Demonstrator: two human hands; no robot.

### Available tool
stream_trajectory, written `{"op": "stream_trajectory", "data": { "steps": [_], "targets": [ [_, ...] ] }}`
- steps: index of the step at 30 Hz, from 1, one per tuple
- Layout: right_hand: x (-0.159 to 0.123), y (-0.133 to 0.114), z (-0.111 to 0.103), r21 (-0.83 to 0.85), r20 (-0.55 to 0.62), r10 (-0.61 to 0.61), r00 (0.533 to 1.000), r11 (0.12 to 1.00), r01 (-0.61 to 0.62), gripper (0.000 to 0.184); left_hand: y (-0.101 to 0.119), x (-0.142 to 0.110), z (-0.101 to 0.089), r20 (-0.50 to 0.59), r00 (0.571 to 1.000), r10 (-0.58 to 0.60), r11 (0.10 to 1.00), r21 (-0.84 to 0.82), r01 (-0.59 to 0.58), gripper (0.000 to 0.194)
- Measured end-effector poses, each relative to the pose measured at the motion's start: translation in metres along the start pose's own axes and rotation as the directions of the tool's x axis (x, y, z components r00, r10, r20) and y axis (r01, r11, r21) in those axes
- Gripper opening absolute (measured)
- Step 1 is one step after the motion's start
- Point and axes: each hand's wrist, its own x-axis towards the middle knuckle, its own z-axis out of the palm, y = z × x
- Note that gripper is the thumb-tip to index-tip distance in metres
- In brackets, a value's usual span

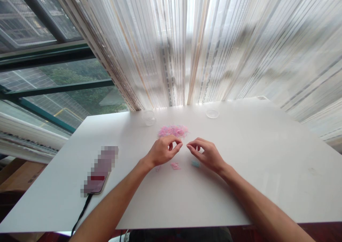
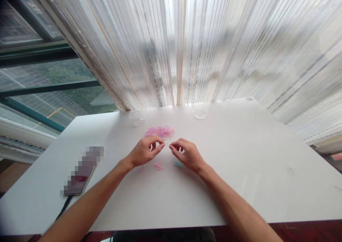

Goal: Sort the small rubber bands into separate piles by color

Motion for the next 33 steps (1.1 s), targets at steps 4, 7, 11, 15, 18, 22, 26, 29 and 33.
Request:
{"op": "stream_trajectory", "data": {
  "steps": [4, 7, 11, 15, 18, 22, 26, 29, 33],
  "targets": [
    [-0.001, -0.001, 0.001, 0.014, 0.011, -0.005, 1.000, 1.000, 0.005, 0.020, 0.001, -0.002, -0.001, 0.032, 0.999, -0.005, 1.000, 0.025, 0.004, 0.013],
    [-0.002, -0.001, 0.002, 0.016, 0.017, -0.011, 1.000, 1.000, 0.011, 0.017, 0.002, -0.004, -0.001, 0.053, 0.998, -0.025, 0.999, 0.042, 0.022, 0.013],
    [-0.003, -0.001, 0.002, 0.019, 0.031, -0.020, 0.999, 1.000, 0.019, 0.014, 0.004, -0.008, -0.002, 0.100, 0.994, -0.051, 0.998, 0.047, 0.047, 0.015],
    [-0.003, -0.003, 0.001, 0.016, 0.035, -0.032, 0.999, 0.999, 0.031, 0.013, 0.004, -0.015, -0.003, 0.123, 0.990, -0.065, 0.998, 0.007, 0.065, 0.017],
    [-0.003, -0.005, 0.002, 0.019, 0.046, -0.039, 0.998, 0.999, 0.039, 0.013, 0.006, -0.019, -0.001, 0.108, 0.992, -0.061, 0.998, -0.009, 0.062, 0.024],
    [-0.004, -0.007, 0.002, 0.032, 0.062, -0.064, 0.996, 0.998, 0.062, 0.011, 0.008, -0.022, 0.002, 0.063, 0.998, -0.011, 1.000, 0.013, 0.010, 0.015],
    [-0.006, -0.006, 0.003, 0.038, 0.074, -0.073, 0.995, 0.997, 0.071, 0.008, 0.006, -0.024, 0.006, 0.030, 0.999, 0.015, 1.000, 0.021, -0.015, 0.012],
    [-0.007, -0.006, 0.003, 0.042, 0.082, -0.072, 0.994, 0.997, 0.068, 0.007, 0.004, -0.027, 0.007, 0.015, 1.000, 0.019, 0.999, 0.035, -0.020, 0.011],
    [-0.006, -0.007, 0.004, 0.052, 0.091, -0.072, 0.993, 0.996, 0.067, 0.007, 0.004, -0.029, 0.008, 0.013, 1.000, 0.007, 0.999, 0.042, -0.007, 0.011]
  ]
}}
